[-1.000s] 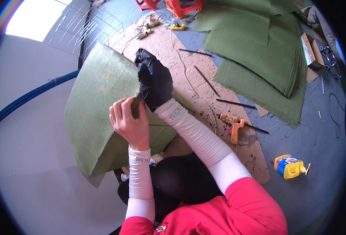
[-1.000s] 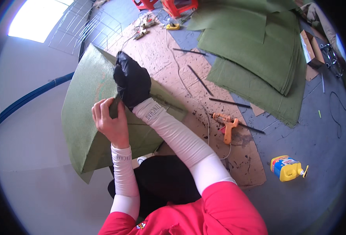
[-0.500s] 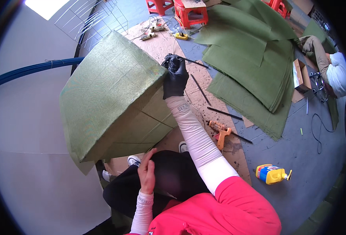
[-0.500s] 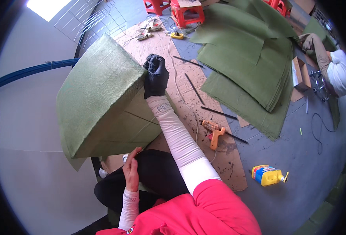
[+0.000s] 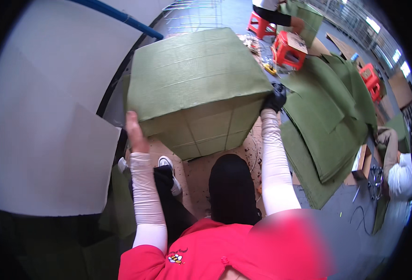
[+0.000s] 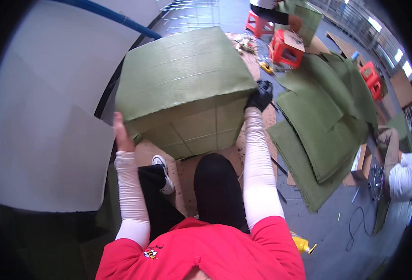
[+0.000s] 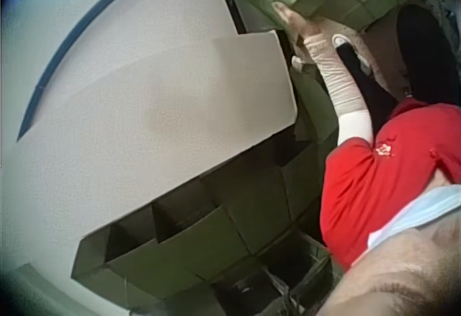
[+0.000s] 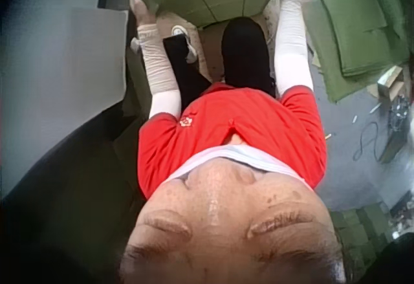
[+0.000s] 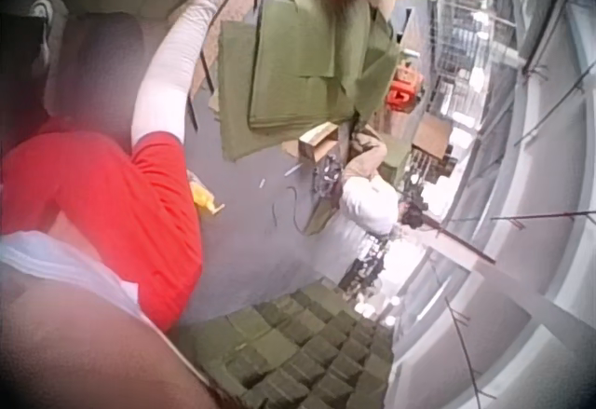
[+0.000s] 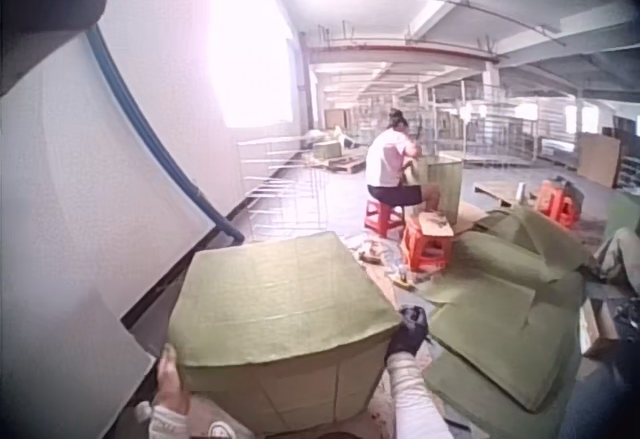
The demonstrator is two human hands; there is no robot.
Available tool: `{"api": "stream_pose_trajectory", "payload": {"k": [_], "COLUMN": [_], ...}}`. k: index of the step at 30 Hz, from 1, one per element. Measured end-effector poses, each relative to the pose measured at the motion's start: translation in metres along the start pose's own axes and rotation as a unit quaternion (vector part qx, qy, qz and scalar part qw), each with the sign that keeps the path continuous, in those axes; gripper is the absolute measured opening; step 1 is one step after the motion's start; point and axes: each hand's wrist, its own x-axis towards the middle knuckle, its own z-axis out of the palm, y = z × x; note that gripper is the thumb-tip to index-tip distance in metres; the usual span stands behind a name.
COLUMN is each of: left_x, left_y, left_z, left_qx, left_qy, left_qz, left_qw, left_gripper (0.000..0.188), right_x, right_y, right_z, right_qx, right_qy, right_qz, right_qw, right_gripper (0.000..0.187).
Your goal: Using a hot glue gun to assemble or reinforce green foam panel structures.
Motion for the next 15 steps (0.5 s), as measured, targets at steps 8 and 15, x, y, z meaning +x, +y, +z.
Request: {"api": "stream_pose_trajectory", "payload": {"k": [8,15], "left_x": [-0.004,-0.021], "left_y": [-0.029,0.020], "left_z": [-0.102,-0.241], "left_qx": [-0.047,0.070], "left_qy": [-0.064,-0.051], "left_qz": [-0.276,-0.242], "left_qw": [0.958,0.966], "left_gripper": [0.040,0.052], "right_x": [0.009,0.005], "right_y": [0.013,0.066], "right_z": [-0.002,0.008], "right_qx": [-0.156,0.037], "right_qy": [-0.070,-0.012], "right_qz": [-0.156,-0.003], "right_qw": [0.973,0.999], "right_gripper": [0.020,0.022]}}
